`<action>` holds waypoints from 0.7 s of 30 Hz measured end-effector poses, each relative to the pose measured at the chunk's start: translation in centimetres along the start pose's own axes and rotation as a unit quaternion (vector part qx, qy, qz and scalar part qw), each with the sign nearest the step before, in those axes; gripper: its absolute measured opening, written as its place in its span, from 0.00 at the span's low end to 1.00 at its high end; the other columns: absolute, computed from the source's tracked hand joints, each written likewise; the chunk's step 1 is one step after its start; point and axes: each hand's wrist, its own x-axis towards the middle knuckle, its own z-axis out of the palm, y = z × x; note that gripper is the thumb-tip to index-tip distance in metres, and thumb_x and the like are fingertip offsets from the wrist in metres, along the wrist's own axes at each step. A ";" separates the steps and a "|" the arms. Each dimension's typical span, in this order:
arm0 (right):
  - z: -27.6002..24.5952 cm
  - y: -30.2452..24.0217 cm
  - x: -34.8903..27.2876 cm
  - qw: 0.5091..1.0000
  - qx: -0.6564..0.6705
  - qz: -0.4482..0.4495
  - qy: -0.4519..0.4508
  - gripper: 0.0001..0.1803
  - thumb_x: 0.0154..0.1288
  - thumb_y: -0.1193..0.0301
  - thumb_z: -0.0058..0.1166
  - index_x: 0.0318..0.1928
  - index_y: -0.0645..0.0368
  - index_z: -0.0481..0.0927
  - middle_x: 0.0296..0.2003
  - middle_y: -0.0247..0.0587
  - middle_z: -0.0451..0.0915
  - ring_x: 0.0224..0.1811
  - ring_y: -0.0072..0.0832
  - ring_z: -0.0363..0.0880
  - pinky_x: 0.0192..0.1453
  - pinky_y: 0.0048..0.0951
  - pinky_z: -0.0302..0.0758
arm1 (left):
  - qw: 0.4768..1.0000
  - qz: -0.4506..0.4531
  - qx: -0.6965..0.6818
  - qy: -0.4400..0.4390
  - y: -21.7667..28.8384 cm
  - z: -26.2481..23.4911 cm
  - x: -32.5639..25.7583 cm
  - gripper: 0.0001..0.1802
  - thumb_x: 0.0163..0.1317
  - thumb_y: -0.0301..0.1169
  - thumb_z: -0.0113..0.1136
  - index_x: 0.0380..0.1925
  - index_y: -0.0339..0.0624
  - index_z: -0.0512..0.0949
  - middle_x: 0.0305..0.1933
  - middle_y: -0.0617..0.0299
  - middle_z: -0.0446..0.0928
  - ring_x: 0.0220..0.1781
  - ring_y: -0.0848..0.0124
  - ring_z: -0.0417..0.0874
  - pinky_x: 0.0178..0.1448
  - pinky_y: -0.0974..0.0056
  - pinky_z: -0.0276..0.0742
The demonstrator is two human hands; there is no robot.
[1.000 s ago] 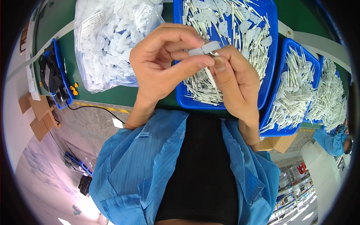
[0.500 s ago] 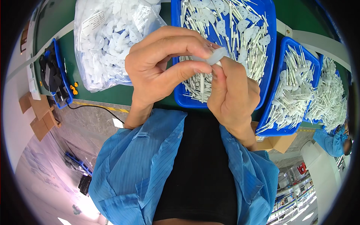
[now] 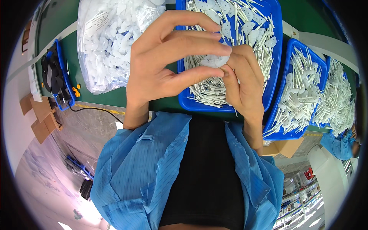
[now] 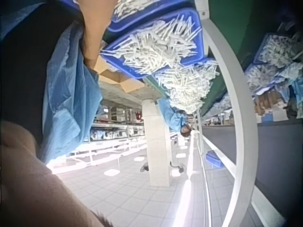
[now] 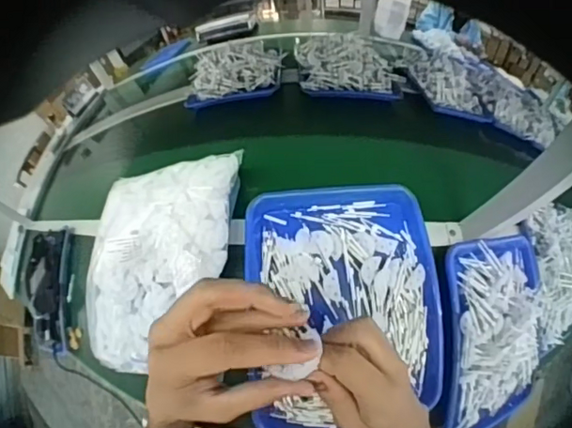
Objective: The person repeatedly picks up a white plastic rod and a white plastic cap from blue trays. They insert the rod into the cap by hand, completing the assembly of the two components. The person continues this repetitive assembly process throughout the clip.
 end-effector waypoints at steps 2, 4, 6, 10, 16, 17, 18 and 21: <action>0.1 -0.1 0.0 1.000 0.001 0.002 0.002 0.09 0.58 0.79 0.63 0.40 0.64 0.81 0.36 0.45 0.76 0.35 0.42 0.75 0.38 0.36 0.73 | 1.000 0.013 0.016 0.009 0.0 0.0 0.0 0.26 0.38 0.30 0.80 0.40 0.29 0.84 0.50 0.41 0.80 0.47 0.54 0.87 0.49 0.61 0.86; 0.1 -0.3 0.1 1.000 0.002 0.007 0.006 0.09 0.57 0.78 0.63 0.39 0.63 0.81 0.34 0.44 0.75 0.35 0.41 0.74 0.38 0.36 0.72 | 0.999 0.021 0.027 0.026 0.0 0.1 0.1 0.27 0.37 0.31 0.80 0.39 0.30 0.84 0.50 0.41 0.80 0.46 0.55 0.88 0.49 0.61 0.86; 0.1 -0.6 0.1 1.000 -0.008 0.011 0.005 0.09 0.57 0.78 0.64 0.39 0.62 0.82 0.33 0.42 0.73 0.34 0.39 0.72 0.37 0.35 0.70 | 0.999 -0.017 0.010 0.034 0.2 -0.1 -0.2 0.26 0.38 0.30 0.81 0.40 0.30 0.84 0.49 0.40 0.80 0.45 0.55 0.88 0.48 0.61 0.87; 0.1 -0.6 0.1 1.000 -0.025 0.005 -0.009 0.09 0.56 0.76 0.65 0.38 0.60 0.83 0.30 0.39 0.71 0.32 0.36 0.69 0.36 0.35 0.65 | 0.999 -0.012 -0.046 0.021 -0.9 -0.5 -1.1 0.25 0.37 0.28 0.81 0.38 0.28 0.84 0.49 0.38 0.80 0.42 0.57 0.89 0.48 0.61 0.87; 0.6 -0.4 0.4 1.000 -0.009 0.000 -0.014 0.08 0.55 0.76 0.66 0.37 0.60 0.83 0.28 0.38 0.70 0.31 0.35 0.68 0.36 0.34 0.64 | 0.990 -0.091 -0.108 0.031 -0.4 -0.6 -1.5 0.24 0.34 0.23 0.82 0.34 0.26 0.82 0.42 0.41 0.83 0.42 0.58 0.88 0.45 0.62 0.87; 0.6 -0.3 0.4 1.000 -0.012 -0.002 -0.013 0.08 0.55 0.76 0.66 0.37 0.60 0.83 0.28 0.38 0.70 0.31 0.35 0.68 0.36 0.34 0.64 | 0.991 -0.076 -0.093 0.050 -0.4 -0.5 -1.6 0.21 0.37 0.24 0.81 0.33 0.28 0.83 0.41 0.45 0.84 0.41 0.61 0.89 0.43 0.65 0.87; 0.6 -0.4 0.5 1.000 0.002 0.006 -0.016 0.08 0.55 0.76 0.65 0.36 0.60 0.83 0.28 0.38 0.70 0.30 0.35 0.68 0.35 0.34 0.64 | 0.993 -0.061 -0.079 0.069 -0.4 -0.3 -1.6 0.18 0.39 0.24 0.80 0.32 0.30 0.84 0.39 0.49 0.85 0.39 0.64 0.89 0.41 0.68 0.86; 0.4 -0.9 1.0 0.994 0.087 0.052 -0.038 0.07 0.57 0.74 0.64 0.35 0.62 0.81 0.27 0.39 0.71 0.28 0.31 0.68 0.34 0.32 0.64 | 0.995 -0.009 0.004 0.101 0.1 0.2 -2.4 0.15 0.41 0.25 0.79 0.31 0.32 0.85 0.36 0.54 0.86 0.39 0.65 0.89 0.38 0.70 0.86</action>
